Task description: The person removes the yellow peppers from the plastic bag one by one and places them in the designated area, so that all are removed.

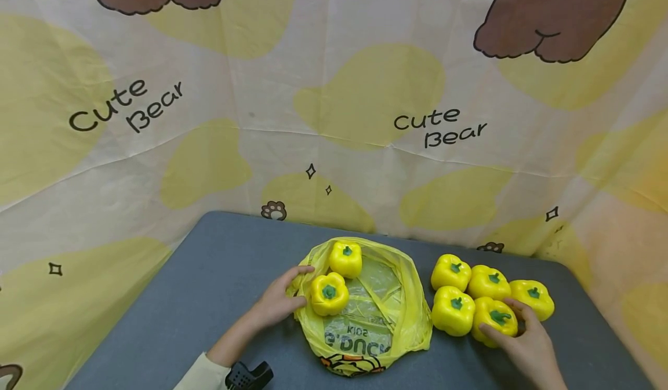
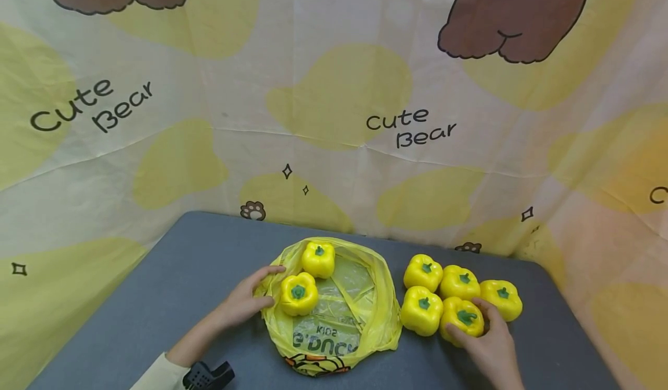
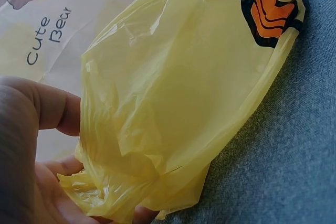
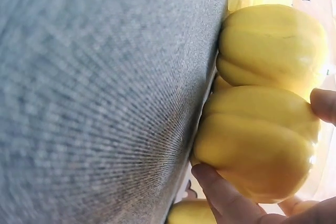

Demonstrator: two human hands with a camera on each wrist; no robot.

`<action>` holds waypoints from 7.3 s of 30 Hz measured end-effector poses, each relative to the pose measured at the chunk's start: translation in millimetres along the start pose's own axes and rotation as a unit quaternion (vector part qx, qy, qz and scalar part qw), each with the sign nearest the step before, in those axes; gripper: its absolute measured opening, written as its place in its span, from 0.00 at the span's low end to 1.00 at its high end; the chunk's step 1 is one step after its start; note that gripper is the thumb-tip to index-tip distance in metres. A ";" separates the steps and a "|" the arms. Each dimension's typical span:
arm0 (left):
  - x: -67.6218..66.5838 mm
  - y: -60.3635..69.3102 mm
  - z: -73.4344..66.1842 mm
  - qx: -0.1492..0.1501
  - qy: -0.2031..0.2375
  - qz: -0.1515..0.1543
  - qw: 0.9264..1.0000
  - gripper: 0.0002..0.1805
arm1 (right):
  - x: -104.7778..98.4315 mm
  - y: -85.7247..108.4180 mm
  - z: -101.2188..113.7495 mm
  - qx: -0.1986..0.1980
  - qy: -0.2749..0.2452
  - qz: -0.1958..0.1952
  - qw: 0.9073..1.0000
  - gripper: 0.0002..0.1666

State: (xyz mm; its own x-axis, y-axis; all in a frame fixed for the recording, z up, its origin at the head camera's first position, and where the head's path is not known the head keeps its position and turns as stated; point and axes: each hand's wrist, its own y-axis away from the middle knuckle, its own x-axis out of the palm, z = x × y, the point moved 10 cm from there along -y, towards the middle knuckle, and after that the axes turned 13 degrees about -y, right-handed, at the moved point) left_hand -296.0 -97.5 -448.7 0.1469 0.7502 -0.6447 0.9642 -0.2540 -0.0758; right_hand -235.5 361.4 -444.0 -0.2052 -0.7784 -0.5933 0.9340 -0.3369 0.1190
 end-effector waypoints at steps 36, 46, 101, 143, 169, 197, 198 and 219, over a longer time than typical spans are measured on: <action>2.0 -0.3 2.3 -0.001 0.006 0.005 1.000 0.34 | 11.3 -0.6 -0.2 0.007 0.004 0.040 0.999 0.61; 2.6 -2.4 4.8 -0.009 -0.002 0.001 1.000 0.34 | -0.5 4.3 17.3 -0.053 0.002 -0.015 0.998 0.51; 4.4 -1.4 7.5 -0.021 0.004 0.005 1.000 0.34 | 104.6 59.6 165.2 -0.325 -0.168 0.088 0.926 0.28; 4.4 -2.2 1.6 0.006 0.004 0.005 1.000 0.33 | 224.3 53.1 172.4 -0.242 -0.258 0.224 0.908 0.32; 3.8 -0.1 -3.0 0.010 0.015 0.010 1.000 0.33 | 239.0 49.9 172.6 -0.220 -0.209 0.246 0.921 0.32; 3.0 -0.8 -2.6 -0.004 0.003 0.003 1.000 0.33 | 244.6 50.0 176.7 -0.241 -0.201 0.258 0.914 0.36; 3.0 -0.8 -2.6 -0.004 0.004 0.003 1.000 0.33 | 244.7 49.6 176.4 -0.238 -0.202 0.260 0.914 0.36; 1.6 -0.5 -0.2 -0.001 0.008 0.002 1.000 0.34 | 206.2 40.9 159.4 -0.197 -0.217 0.272 0.916 0.34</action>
State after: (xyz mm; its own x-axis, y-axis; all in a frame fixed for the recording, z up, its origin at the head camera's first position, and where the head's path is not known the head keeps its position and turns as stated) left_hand -296.1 -96.0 -449.5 0.1548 0.7582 -0.6333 0.9638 -0.2569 -0.0719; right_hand -286.2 102.7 -434.5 0.3058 -0.9404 -0.1487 0.9479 0.3153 -0.0450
